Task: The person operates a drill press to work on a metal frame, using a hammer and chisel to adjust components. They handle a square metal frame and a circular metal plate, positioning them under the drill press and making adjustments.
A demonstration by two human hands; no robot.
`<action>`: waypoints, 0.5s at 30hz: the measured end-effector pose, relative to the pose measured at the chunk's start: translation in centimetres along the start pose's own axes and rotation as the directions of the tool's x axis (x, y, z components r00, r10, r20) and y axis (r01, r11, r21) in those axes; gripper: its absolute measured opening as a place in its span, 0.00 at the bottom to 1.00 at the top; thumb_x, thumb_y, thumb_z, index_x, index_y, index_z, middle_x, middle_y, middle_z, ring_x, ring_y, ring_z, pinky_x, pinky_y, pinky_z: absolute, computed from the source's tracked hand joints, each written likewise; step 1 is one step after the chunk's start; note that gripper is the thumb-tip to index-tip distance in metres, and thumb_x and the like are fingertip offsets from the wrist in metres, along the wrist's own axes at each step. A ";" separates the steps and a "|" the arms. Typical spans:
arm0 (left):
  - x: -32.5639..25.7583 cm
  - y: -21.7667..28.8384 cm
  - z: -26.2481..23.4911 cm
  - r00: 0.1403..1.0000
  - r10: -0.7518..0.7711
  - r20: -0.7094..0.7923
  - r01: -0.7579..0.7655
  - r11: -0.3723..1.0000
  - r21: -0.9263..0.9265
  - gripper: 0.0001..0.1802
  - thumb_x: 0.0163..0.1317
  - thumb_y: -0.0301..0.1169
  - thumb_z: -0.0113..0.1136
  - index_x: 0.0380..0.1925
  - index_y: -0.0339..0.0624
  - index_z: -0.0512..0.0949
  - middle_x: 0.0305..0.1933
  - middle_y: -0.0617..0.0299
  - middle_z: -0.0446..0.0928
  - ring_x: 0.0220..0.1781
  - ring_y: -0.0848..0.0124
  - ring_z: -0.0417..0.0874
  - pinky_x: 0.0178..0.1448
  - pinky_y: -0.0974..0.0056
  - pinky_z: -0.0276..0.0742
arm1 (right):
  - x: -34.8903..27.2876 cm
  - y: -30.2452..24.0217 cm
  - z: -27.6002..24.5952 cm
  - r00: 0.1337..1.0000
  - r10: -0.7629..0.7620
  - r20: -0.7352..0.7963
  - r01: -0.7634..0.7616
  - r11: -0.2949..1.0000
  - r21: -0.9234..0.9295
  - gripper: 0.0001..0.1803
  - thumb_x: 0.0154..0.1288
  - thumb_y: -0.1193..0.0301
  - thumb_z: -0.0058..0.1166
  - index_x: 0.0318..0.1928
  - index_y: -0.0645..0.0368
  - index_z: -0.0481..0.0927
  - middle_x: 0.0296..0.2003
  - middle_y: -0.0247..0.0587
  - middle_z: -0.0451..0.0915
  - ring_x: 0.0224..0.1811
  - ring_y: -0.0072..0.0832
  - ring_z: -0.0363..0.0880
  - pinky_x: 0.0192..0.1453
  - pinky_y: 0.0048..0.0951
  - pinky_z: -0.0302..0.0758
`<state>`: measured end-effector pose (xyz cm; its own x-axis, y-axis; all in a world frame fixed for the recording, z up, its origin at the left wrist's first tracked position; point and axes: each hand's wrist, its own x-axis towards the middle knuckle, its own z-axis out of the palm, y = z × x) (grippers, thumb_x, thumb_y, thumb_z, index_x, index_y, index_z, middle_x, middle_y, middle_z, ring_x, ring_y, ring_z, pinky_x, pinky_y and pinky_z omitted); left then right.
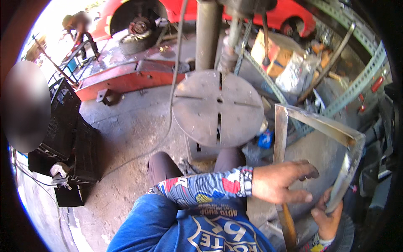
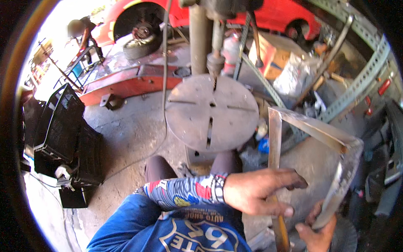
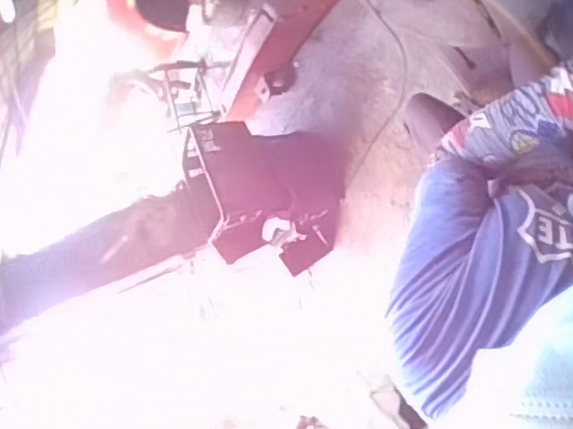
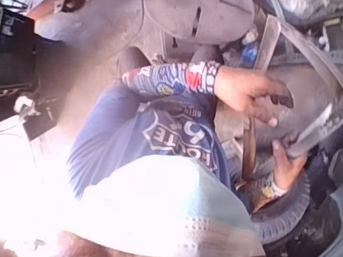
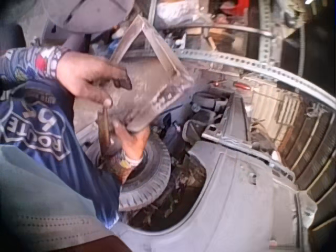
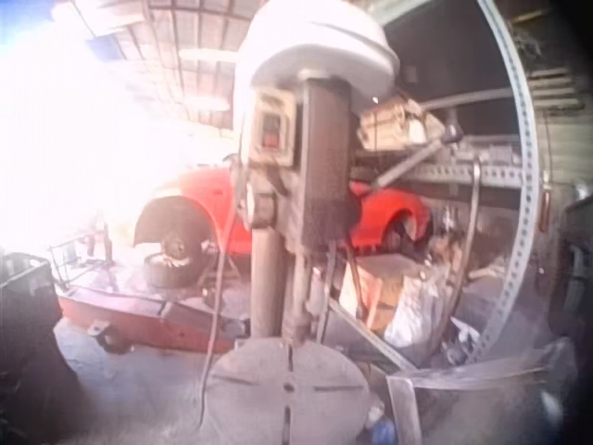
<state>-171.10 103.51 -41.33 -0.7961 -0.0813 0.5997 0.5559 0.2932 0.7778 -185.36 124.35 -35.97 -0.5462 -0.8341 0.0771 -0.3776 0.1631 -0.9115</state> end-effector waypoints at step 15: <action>-10.9 8.8 -4.0 0.862 -0.265 -0.433 -0.164 0.662 -0.732 0.47 0.65 0.52 0.58 0.71 0.32 0.50 0.61 0.50 0.70 0.65 0.60 0.71 0.67 0.56 0.68 | 3.0 -11.3 7.5 0.705 -0.255 0.662 0.598 0.715 -0.362 0.33 0.39 0.67 0.76 0.44 0.64 0.70 0.28 0.41 0.78 0.28 0.32 0.82 0.31 0.33 0.75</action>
<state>-156.53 103.14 -40.27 -0.7298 -0.5600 0.3922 0.6734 -0.4897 0.5538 -177.11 116.05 -28.48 0.2065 -0.9783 0.0187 -0.8674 -0.1919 -0.4592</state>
